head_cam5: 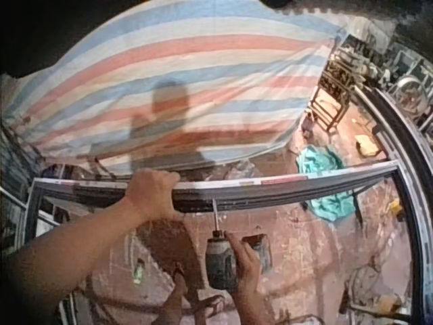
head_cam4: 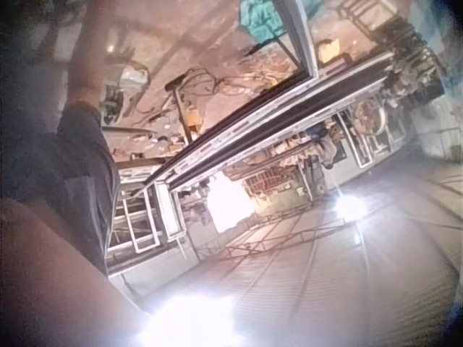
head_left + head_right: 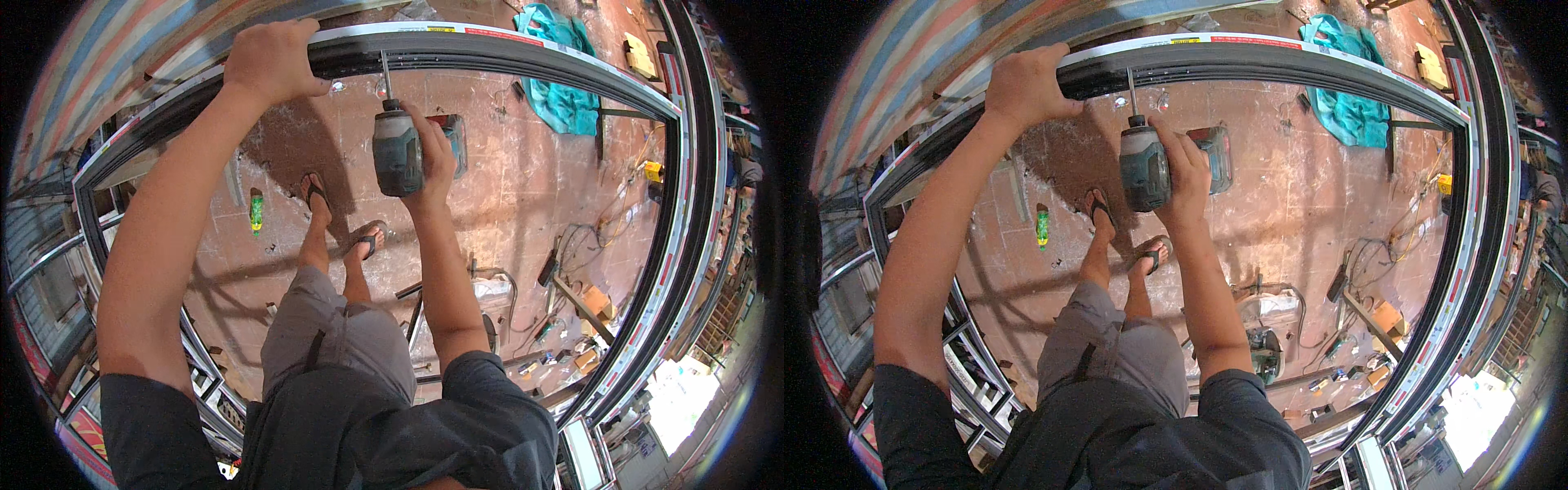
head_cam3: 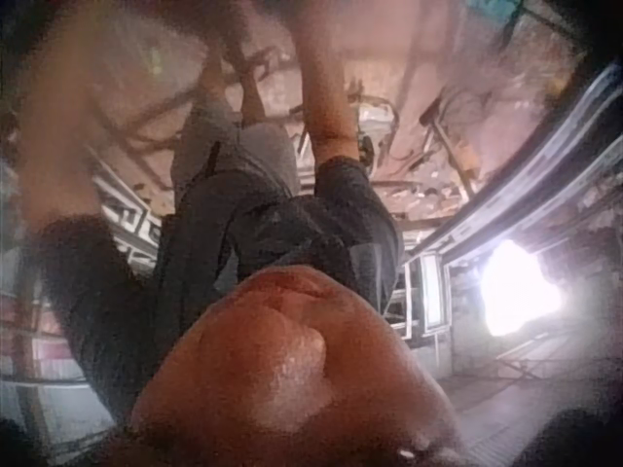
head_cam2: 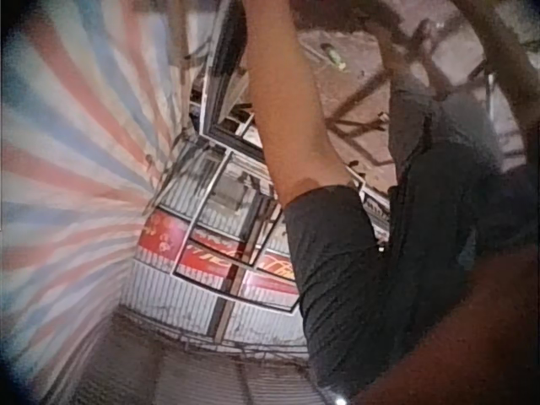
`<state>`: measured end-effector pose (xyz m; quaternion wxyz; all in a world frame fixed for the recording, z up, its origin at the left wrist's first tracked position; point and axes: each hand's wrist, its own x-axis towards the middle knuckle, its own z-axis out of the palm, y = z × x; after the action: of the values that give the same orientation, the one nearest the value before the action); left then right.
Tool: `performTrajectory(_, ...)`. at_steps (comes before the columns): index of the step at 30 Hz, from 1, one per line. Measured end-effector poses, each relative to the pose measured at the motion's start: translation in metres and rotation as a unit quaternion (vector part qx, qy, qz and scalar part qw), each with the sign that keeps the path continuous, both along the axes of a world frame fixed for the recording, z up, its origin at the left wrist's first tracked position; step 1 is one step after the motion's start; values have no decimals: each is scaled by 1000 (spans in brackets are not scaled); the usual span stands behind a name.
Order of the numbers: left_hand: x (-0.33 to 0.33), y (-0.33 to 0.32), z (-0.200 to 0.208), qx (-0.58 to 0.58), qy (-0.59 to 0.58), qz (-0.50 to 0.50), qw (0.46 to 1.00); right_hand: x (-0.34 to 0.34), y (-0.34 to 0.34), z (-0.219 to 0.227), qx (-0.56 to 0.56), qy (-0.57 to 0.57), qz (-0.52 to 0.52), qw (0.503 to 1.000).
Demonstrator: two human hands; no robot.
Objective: The person assembles a window frame by aligning metal profiles and securing them with a cordless drill. They handle multiple frame pieces, position them on a workbench, and fasten joints using screws.
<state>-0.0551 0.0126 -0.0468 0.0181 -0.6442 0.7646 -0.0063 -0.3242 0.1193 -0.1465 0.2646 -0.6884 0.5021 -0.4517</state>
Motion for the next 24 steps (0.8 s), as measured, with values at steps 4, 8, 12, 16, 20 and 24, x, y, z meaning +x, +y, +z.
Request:
performTrajectory(4, -1, 0, 2, -2, -7, -8, 1000, 1, -2, 0, -5, -8, 4, 1000)
performTrajectory(8, 3, 0, -3, 3, 11, -4, 1000, 1, -3, 1, -2, 0, 0, 1000)
performTrajectory(12, 4, 1, -8, -9, 16, 1, 1000, -2, -2, 1, 8, 35, -3, 999)
performTrajectory(16, 0, 1, -4, -17, 14, 0, 1000, -6, -9, 3, -13, 40, -1, 999)
performTrajectory(20, 3, 3, -9, -38, 11, -7, 999, -7, -4, 6, 9, 49, 1, 999)
performTrajectory(24, 2, 3, -11, -32, 2, 0, 999, -7, -6, 7, 12, 63, -2, 998)
